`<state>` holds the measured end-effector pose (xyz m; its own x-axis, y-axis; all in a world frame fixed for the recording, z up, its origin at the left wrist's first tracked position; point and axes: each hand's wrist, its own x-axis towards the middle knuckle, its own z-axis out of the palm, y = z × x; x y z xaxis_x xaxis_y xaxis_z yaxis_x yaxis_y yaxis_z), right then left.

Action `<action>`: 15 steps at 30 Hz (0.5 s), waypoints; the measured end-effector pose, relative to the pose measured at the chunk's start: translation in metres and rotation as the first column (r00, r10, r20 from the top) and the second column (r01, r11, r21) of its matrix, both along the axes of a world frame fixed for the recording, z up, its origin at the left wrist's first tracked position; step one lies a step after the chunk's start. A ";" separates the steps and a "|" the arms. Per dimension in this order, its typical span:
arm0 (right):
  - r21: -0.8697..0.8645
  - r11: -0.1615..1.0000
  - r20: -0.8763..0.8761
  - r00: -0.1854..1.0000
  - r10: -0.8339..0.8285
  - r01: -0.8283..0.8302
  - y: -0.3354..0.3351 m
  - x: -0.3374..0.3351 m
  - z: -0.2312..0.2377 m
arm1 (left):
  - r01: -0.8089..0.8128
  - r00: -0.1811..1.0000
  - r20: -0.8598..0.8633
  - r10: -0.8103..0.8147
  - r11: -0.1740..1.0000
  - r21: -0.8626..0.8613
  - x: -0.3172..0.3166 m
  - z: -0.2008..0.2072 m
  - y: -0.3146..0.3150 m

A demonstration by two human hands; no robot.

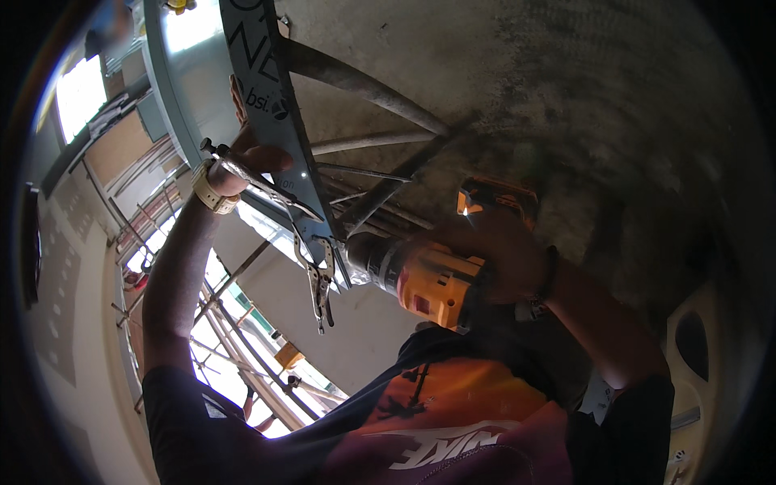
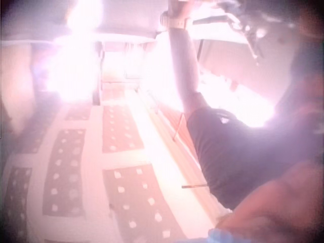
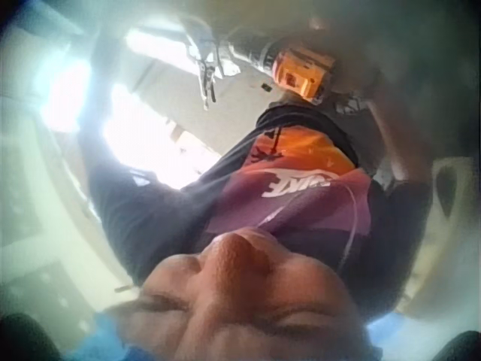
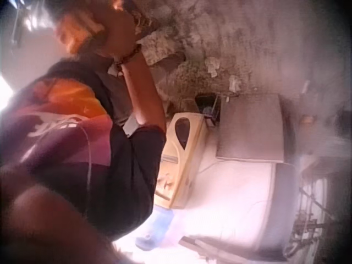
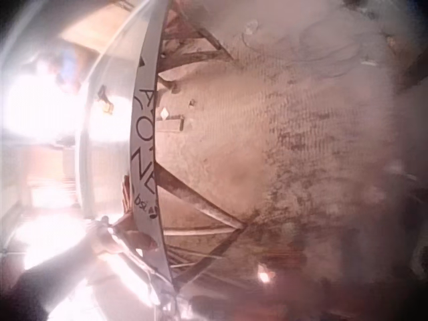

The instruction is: The person assembles a metal frame by attaching brackets to a large panel using a cordless drill and pliers. They position brackets, drill screws, and adjust components while working at a construction site.

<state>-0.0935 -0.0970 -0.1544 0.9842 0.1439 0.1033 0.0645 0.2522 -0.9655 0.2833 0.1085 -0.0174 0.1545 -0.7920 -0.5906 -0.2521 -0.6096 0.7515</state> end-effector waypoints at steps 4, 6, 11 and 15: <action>0.401 0.908 -0.193 0.980 -0.044 0.120 -0.021 -0.076 0.014 | 0.007 0.992 -0.129 0.008 0.993 0.118 0.010 0.000 -0.002; 0.400 0.900 -0.161 0.980 -0.119 0.175 -0.045 -0.111 0.036 | 0.079 0.989 -0.131 -0.069 0.994 0.078 0.004 -0.003 -0.007; 0.630 0.672 -0.607 0.786 0.114 0.389 -0.075 -0.217 0.066 | 0.154 0.850 0.410 -0.330 0.902 0.404 -0.036 0.018 -0.051; -0.082 0.900 -0.358 0.830 -0.428 0.428 -0.108 -0.271 0.089 | -0.360 0.859 0.444 0.254 0.917 0.171 -0.033 0.089 -0.059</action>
